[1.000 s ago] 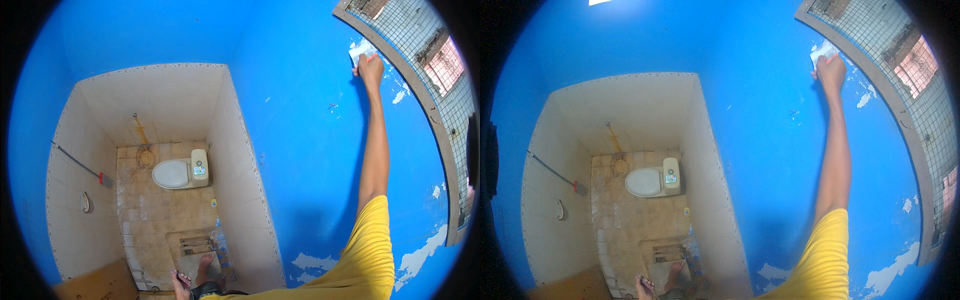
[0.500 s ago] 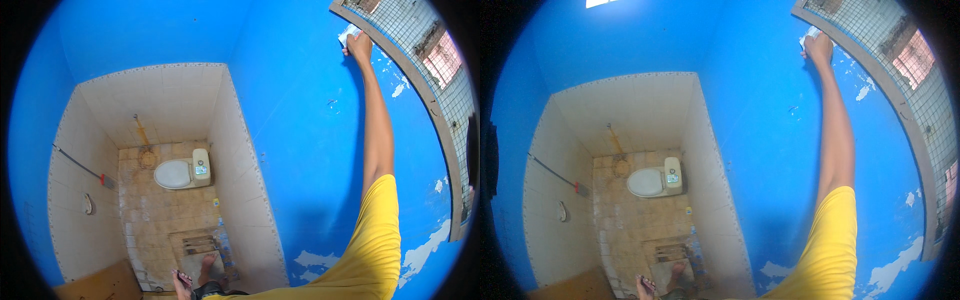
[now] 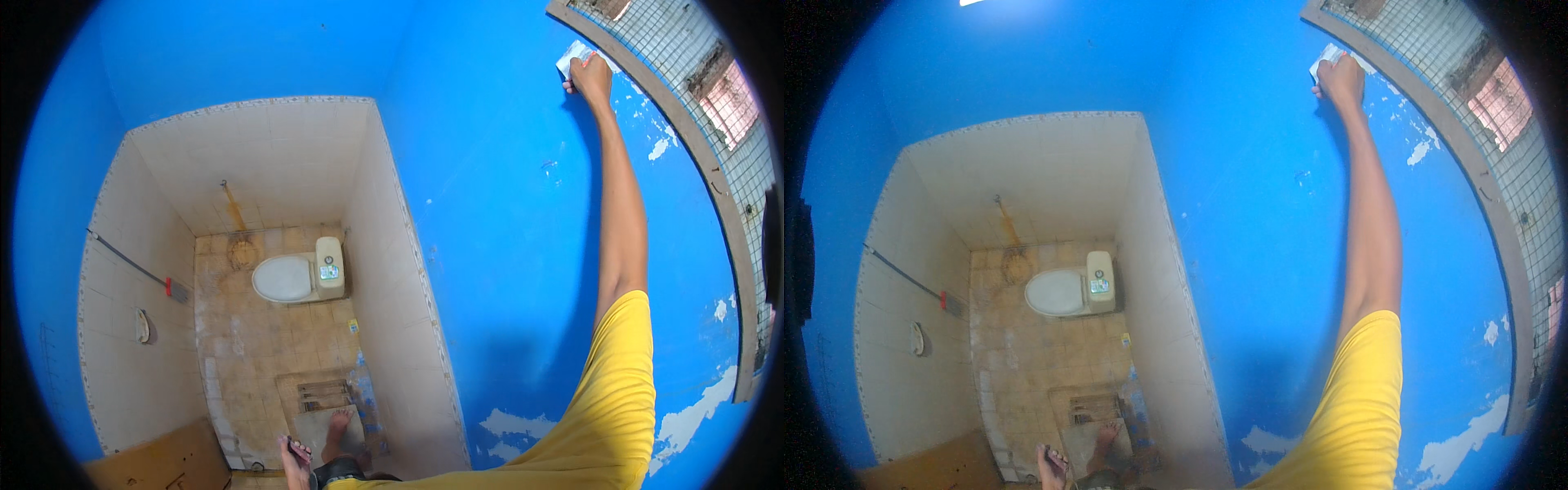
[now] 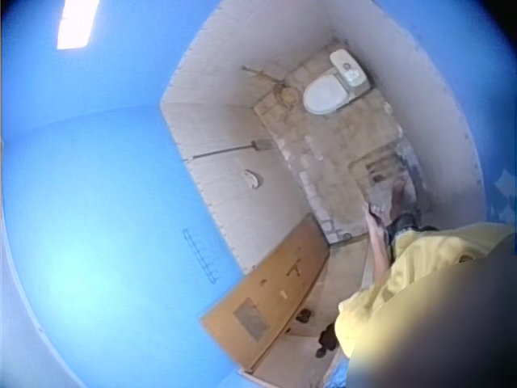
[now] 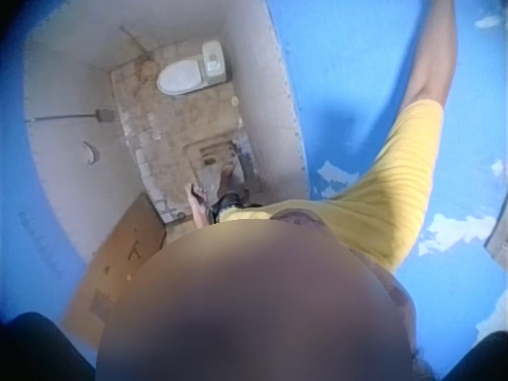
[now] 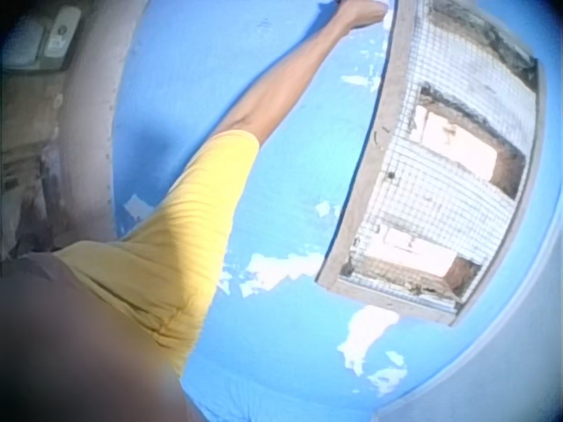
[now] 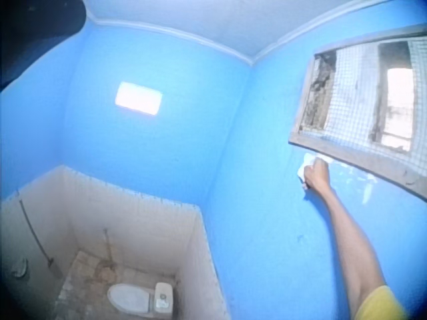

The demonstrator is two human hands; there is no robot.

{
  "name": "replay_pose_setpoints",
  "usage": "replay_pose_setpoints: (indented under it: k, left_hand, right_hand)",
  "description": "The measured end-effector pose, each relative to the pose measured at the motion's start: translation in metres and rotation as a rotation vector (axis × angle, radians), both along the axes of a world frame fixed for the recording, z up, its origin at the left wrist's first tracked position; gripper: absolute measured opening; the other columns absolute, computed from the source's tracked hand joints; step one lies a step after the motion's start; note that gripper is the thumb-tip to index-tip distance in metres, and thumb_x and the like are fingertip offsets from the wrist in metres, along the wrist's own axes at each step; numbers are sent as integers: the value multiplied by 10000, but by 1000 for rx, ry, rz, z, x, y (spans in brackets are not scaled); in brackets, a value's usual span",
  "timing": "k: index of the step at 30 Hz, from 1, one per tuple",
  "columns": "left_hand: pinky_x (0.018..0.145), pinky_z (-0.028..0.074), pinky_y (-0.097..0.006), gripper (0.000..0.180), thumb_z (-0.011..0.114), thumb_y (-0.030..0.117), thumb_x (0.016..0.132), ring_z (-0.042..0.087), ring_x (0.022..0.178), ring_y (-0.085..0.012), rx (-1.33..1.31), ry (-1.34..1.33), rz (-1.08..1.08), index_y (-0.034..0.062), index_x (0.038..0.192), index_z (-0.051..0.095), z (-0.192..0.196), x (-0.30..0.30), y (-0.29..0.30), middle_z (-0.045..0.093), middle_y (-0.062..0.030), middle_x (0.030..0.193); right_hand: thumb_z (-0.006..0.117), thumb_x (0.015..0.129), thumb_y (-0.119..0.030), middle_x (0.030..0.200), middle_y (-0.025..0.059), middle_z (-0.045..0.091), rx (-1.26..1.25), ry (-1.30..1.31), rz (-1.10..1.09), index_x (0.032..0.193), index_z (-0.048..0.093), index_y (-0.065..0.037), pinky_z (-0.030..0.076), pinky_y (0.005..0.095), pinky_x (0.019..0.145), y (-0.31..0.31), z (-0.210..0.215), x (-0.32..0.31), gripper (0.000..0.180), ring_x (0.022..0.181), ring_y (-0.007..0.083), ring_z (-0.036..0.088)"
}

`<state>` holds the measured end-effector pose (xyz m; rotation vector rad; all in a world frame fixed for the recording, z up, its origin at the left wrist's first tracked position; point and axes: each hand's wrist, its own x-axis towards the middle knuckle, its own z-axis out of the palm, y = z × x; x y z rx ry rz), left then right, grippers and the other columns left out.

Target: The person applies white wall compound to a blue wall using a putty knife and a tube of compound. They repeatedly squeeze compound onto the knife and spread it over patches on the wall, working near a window and a toilet.

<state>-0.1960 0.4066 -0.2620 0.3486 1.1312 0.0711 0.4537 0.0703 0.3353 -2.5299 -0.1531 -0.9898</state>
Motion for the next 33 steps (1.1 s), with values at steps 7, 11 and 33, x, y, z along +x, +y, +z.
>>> replay_pose_setpoints:
  k: [7,11,33]
  left_hand:
    - [543,450,-317,233,592,406,892,504,570,-149,-17,46,-21,186,923,525,-36,-17,-11,499,13,649]
    - [541,440,-313,240,601,412,886,497,567,-148,-20,29,10,189,895,513,-30,-10,-4,494,14,640]
    - [563,406,-305,357,471,465,956,416,526,-134,34,221,-74,202,716,488,14,3,-8,436,44,552]
  right_hand:
    - [502,821,-174,525,116,620,18,3,-21,689,613,27,535,352,524,-32,-31,-43,265,490,221,659]
    - [521,809,-146,583,138,637,-20,-52,-74,762,600,58,532,350,509,-13,-22,-7,223,500,242,665]
    - [500,819,-148,598,170,634,-91,-78,-99,809,603,75,527,359,470,-25,-39,-20,245,493,258,661]
